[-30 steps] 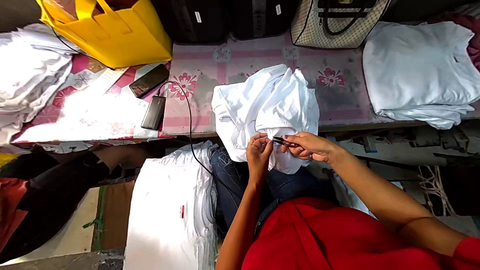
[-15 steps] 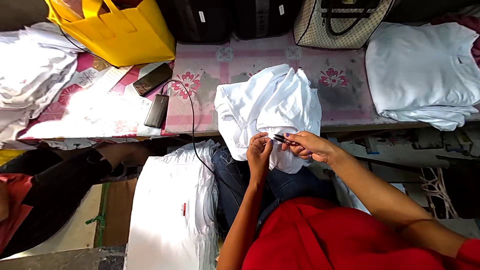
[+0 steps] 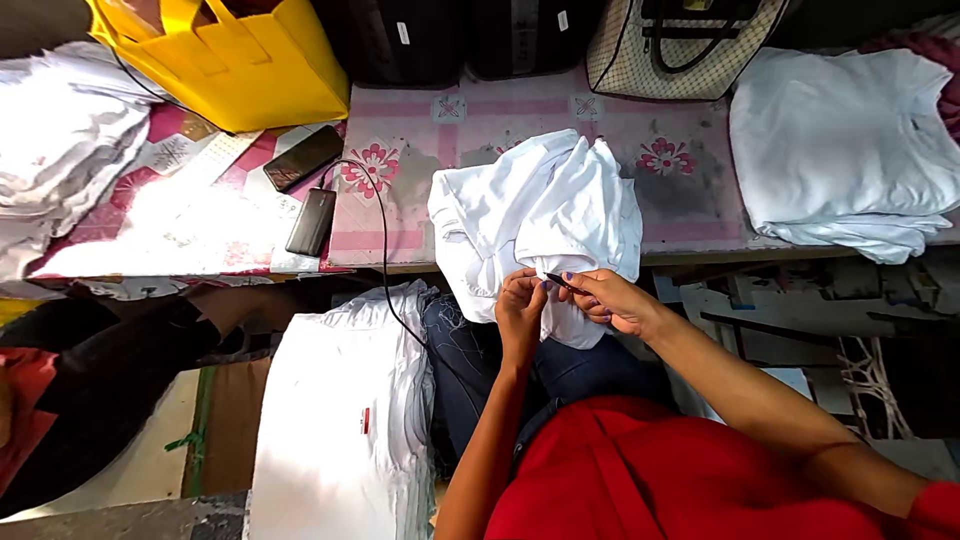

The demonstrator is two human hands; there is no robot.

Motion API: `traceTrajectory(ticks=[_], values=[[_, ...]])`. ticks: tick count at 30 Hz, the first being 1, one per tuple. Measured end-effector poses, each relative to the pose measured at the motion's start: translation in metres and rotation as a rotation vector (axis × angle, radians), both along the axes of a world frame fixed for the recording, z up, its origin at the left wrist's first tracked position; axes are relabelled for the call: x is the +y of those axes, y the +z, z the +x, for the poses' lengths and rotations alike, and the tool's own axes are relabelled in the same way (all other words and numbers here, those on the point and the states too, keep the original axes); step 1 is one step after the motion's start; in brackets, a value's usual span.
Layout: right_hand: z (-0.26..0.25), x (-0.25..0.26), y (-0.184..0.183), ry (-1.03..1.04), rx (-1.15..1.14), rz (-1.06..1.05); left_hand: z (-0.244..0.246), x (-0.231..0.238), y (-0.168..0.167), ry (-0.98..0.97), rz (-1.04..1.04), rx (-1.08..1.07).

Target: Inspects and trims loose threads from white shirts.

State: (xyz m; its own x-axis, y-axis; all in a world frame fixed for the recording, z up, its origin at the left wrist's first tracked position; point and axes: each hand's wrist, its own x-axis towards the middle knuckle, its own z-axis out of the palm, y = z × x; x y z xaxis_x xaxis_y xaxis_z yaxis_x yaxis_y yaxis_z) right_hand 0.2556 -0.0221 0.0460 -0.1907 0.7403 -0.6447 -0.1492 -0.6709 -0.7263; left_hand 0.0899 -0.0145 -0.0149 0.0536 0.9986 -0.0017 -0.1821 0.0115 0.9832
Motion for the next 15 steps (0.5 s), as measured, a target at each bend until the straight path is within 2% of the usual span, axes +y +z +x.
traceTrajectory(ticks=[11, 15], values=[[0.008, 0.004, 0.006, 0.116, 0.056, -0.026, -0.002, 0.001, 0.0, -0.012, -0.003, -0.049], [0.002, 0.009, 0.004, 0.095, 0.031, -0.006, -0.003, 0.0, -0.002, -0.015, 0.004, -0.052]])
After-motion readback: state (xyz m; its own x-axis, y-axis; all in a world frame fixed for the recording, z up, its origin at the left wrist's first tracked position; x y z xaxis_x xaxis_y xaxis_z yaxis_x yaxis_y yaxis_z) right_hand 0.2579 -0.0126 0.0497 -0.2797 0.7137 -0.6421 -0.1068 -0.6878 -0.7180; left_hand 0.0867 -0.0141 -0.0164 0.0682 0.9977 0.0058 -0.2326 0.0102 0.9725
